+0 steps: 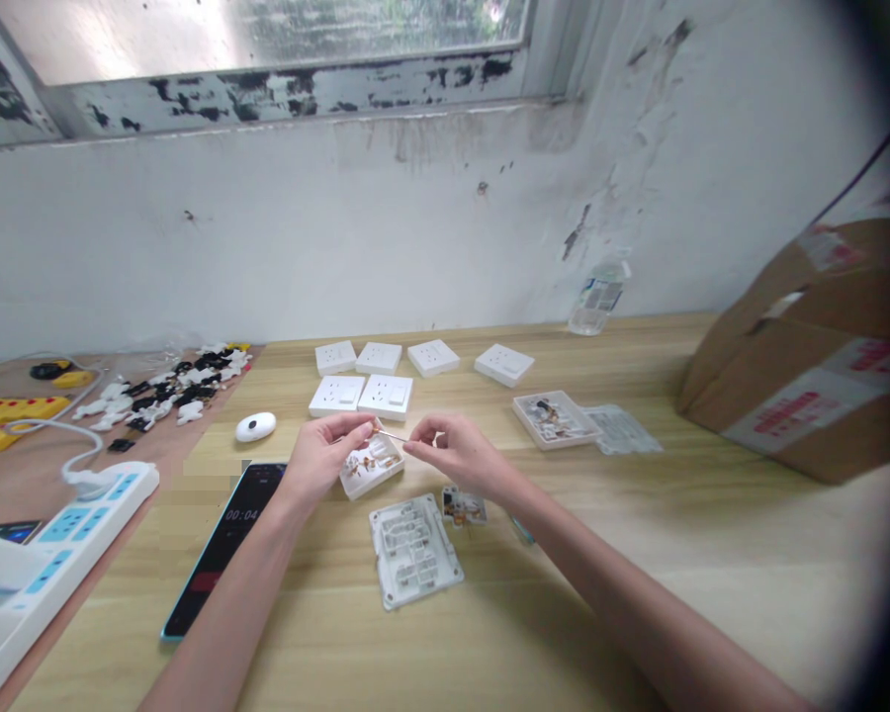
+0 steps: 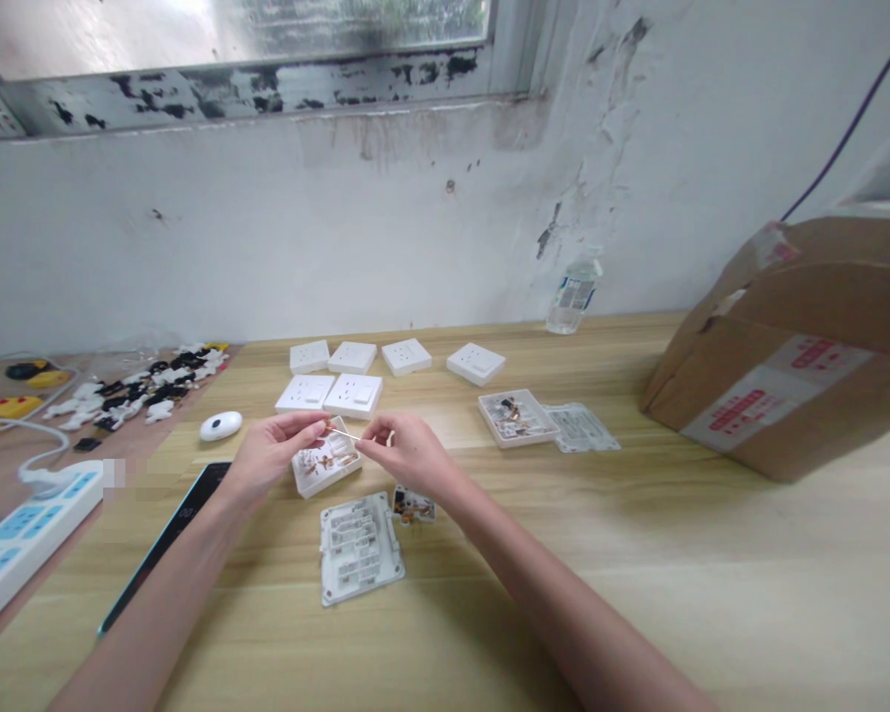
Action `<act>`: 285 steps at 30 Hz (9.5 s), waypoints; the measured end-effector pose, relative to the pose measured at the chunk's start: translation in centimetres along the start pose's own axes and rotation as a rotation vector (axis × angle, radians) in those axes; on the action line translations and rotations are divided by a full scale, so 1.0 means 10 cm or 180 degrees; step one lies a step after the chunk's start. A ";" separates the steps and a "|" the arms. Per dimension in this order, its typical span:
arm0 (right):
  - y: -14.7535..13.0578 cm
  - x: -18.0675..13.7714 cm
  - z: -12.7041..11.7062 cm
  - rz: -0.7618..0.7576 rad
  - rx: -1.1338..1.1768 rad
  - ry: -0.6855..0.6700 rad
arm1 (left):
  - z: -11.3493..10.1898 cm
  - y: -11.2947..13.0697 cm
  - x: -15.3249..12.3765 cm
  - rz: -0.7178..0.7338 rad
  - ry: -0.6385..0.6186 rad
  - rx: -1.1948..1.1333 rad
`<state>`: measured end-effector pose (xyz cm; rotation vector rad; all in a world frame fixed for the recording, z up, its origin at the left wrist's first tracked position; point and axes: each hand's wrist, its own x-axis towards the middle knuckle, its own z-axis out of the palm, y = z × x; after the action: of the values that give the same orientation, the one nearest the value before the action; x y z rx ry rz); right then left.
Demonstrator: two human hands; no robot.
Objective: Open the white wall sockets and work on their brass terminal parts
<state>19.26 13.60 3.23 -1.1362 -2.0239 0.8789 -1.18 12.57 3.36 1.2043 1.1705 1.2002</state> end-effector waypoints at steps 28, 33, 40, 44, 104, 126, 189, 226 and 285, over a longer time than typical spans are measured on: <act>0.02 0.00 0.03 -0.0009 -0.0457 0.0014 | -0.09 -0.10 0.06 0.0218 0.0099 0.0661; -0.03 -0.01 -0.08 -0.0016 -0.0472 0.0023 | -0.10 -0.10 0.04 0.0466 0.0148 0.1465; 0.06 -0.24 -0.48 0.0065 -0.0319 -0.0234 | 0.19 -0.03 -0.15 0.1817 -0.0551 0.2520; 0.20 -0.37 -0.59 0.0153 -0.0082 -0.0125 | 0.52 -0.05 -0.34 0.2131 -0.1528 0.2834; -0.19 -0.17 -0.25 -0.0552 -0.1173 0.0082 | 0.18 -0.07 -0.04 -0.0171 -0.0122 -0.1008; -0.17 0.01 -0.02 -0.0837 -0.2238 0.0158 | 0.02 -0.02 0.02 -0.0181 0.0194 -0.0784; -0.02 0.03 -0.02 -0.0179 -0.0247 -0.0019 | -0.02 0.00 -0.01 -0.0135 -0.0027 -0.0547; -0.01 0.01 -0.03 -0.0420 -0.0726 0.0089 | -0.02 -0.03 0.01 0.0021 -0.0039 -0.0141; 0.13 -0.02 -0.03 -0.0242 -0.0756 0.0128 | -0.20 -0.13 0.03 0.1691 -0.0163 0.3393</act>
<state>20.19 14.05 2.32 -1.1835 -2.1653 0.5844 -3.14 12.89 2.04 2.4388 1.5610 0.8628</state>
